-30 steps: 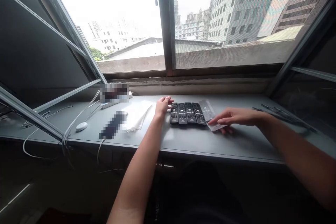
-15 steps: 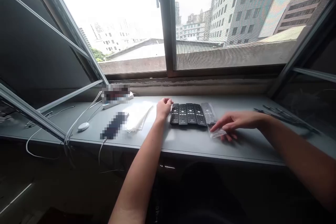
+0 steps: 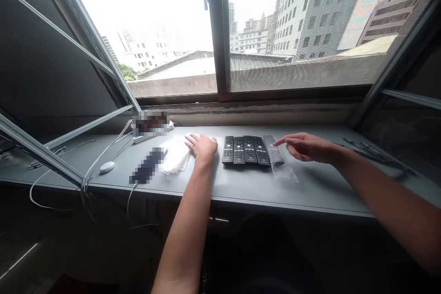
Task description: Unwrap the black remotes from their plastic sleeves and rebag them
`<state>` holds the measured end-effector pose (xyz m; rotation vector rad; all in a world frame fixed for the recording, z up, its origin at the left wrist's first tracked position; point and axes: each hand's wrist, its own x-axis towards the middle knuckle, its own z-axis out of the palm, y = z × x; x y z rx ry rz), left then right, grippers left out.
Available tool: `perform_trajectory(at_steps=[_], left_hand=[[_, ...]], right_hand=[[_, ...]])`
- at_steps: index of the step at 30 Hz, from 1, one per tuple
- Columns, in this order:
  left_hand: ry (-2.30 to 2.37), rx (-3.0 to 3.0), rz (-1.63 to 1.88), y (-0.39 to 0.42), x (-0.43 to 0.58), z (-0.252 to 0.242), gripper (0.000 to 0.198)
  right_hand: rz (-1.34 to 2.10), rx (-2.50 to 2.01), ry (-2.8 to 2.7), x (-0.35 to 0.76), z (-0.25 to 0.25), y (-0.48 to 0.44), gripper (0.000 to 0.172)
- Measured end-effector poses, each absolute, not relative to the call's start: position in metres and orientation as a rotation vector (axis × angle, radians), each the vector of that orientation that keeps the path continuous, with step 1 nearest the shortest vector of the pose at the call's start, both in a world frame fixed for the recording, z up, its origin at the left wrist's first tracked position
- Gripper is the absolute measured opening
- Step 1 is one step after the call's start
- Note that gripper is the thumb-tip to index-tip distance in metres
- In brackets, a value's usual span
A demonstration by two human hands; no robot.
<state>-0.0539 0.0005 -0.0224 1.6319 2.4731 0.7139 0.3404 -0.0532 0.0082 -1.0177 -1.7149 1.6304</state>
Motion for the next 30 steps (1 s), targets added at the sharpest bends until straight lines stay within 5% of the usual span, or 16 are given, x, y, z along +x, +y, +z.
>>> perform_trajectory(at_steps=[8, 30], left_hand=[[2.517, 1.548, 0.567, 0.01, -0.057, -0.032, 0.087], [2.551, 1.571, 0.336, 0.002, -0.052, -0.023, 0.093]], right_hand=[[1.645, -0.868, -1.625, 0.33, -0.003, -0.045, 0.048], [1.631, -0.745, -1.628, 0.322, -0.006, -0.044, 0.047]])
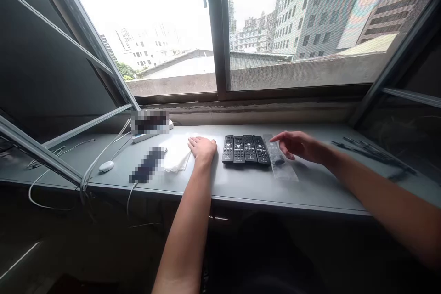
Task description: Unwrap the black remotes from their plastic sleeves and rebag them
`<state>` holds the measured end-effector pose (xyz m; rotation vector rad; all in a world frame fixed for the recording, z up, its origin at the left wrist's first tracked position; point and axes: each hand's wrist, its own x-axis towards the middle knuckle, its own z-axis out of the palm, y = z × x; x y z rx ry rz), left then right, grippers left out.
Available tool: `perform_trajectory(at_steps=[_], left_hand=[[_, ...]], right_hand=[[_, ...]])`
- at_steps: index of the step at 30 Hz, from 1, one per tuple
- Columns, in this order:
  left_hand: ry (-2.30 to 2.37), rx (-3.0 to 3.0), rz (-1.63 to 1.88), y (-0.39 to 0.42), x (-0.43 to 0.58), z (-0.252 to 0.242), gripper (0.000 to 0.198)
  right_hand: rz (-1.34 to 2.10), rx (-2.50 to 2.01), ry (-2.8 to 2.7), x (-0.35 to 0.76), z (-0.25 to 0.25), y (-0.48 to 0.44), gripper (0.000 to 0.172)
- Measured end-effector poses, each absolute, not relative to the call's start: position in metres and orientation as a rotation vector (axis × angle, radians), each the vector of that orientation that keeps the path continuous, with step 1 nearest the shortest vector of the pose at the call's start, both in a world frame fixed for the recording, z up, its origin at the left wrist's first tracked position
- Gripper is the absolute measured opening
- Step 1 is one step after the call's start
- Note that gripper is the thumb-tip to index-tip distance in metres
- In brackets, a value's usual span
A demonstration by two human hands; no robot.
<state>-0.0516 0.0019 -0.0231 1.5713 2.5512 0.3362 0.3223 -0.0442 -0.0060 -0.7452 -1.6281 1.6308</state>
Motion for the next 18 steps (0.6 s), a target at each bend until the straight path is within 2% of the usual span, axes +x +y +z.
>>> perform_trajectory(at_steps=[12, 18], left_hand=[[2.527, 1.571, 0.321, -0.0003, -0.0503, -0.0209, 0.094], [2.564, 1.673, 0.503, -0.0037, -0.0488, -0.0189, 0.095]], right_hand=[[1.649, -0.747, -1.632, 0.3211, -0.0084, -0.0439, 0.046], [1.643, -0.748, -1.634, 0.3201, -0.0074, -0.0451, 0.047]])
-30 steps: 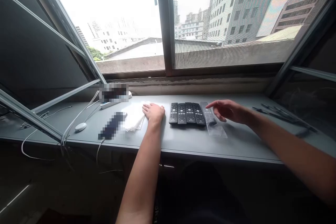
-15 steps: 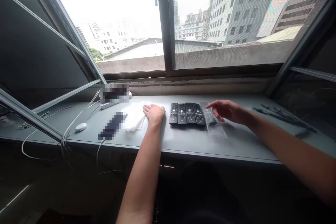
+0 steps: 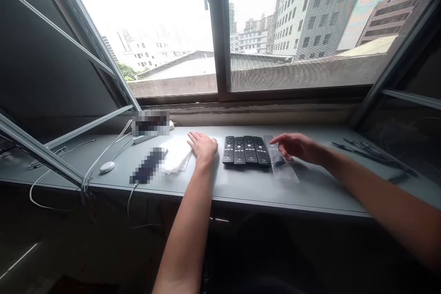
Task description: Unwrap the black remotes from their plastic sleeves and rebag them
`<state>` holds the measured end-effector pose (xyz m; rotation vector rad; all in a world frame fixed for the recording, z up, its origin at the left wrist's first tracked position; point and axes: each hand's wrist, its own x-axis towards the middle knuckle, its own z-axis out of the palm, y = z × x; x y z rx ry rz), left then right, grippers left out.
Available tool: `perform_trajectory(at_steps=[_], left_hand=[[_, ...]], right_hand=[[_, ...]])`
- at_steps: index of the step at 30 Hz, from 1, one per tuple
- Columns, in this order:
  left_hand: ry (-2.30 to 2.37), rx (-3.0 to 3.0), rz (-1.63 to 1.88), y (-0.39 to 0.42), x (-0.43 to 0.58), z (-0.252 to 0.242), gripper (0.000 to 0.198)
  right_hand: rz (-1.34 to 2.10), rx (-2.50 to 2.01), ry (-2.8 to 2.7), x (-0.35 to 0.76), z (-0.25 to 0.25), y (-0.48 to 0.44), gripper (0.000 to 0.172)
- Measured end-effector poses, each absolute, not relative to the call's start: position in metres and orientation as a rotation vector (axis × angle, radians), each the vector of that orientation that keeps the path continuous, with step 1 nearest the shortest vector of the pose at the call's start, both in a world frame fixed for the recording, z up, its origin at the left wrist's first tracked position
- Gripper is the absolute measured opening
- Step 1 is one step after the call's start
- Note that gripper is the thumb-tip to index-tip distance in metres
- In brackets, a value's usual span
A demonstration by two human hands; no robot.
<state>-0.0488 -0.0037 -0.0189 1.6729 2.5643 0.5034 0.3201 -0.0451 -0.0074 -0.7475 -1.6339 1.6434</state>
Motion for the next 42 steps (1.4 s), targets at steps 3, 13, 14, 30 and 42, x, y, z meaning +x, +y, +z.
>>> perform_trajectory(at_steps=[3, 13, 14, 30, 42], left_hand=[[2.601, 1.664, 0.526, -0.004, -0.048, -0.018, 0.092], [2.583, 1.51, 0.369, 0.001, -0.051, -0.02, 0.092], [2.583, 1.507, 0.386, 0.001, -0.051, -0.02, 0.093], [1.688, 1.596, 1.666, -0.023, -0.046, 0.013, 0.071], [0.581, 1.196, 1.185, -0.015, -0.018, -0.011, 0.041]], right_hand=[[1.642, -0.745, -1.637, 0.32, -0.007, -0.045, 0.046], [1.662, -0.76, -1.643, 0.322, -0.011, -0.043, 0.043], [1.658, -0.764, -1.645, 0.322, -0.011, -0.043, 0.043], [1.619, -0.769, -1.651, 0.317, -0.006, -0.048, 0.043], [0.506, -0.837, -2.11, 0.285, -0.01, -0.062, 0.031]])
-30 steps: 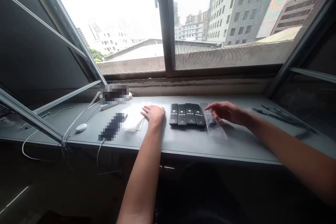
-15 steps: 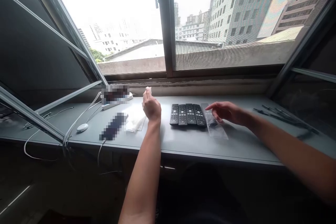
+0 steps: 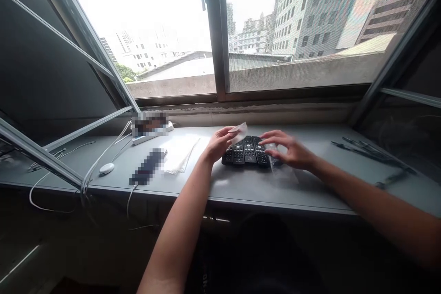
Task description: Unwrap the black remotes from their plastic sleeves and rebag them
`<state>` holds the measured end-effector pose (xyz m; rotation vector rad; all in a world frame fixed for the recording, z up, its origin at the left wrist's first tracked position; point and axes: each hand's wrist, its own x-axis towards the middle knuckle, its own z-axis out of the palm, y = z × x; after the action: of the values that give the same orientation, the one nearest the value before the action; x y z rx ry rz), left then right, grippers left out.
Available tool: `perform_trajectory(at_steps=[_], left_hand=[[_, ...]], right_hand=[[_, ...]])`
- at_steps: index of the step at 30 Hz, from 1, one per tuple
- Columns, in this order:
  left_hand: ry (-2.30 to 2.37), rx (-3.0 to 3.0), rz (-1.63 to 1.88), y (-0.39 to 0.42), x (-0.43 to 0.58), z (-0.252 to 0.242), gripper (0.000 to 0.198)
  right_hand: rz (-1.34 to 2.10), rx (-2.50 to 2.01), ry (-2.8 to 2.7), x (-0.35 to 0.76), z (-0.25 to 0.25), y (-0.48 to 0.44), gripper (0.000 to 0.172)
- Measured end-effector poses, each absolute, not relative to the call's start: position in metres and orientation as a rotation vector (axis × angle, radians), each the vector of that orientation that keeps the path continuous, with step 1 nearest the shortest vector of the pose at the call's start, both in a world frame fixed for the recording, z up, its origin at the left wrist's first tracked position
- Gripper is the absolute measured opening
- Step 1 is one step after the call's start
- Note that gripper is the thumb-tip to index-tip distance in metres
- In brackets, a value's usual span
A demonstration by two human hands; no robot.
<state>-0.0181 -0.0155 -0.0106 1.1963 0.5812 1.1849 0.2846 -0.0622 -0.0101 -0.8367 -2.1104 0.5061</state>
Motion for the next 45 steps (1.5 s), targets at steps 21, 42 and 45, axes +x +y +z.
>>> perform_trajectory(at_steps=[21, 42, 45], left_hand=[[0.436, 1.216, 0.953, -0.028, -0.029, -0.003, 0.031], [0.566, 0.976, 1.456, -0.015, -0.032, 0.003, 0.022], [0.625, 0.984, 1.498, -0.013, -0.033, 0.004, 0.027]], right_hand=[[0.342, -0.647, -2.283, 0.271, -0.024, -0.059, 0.036], [0.453, -0.74, -1.983, 0.263, -0.014, -0.06, 0.015], [0.55, -0.808, -1.861, 0.263, -0.015, -0.061, 0.023]])
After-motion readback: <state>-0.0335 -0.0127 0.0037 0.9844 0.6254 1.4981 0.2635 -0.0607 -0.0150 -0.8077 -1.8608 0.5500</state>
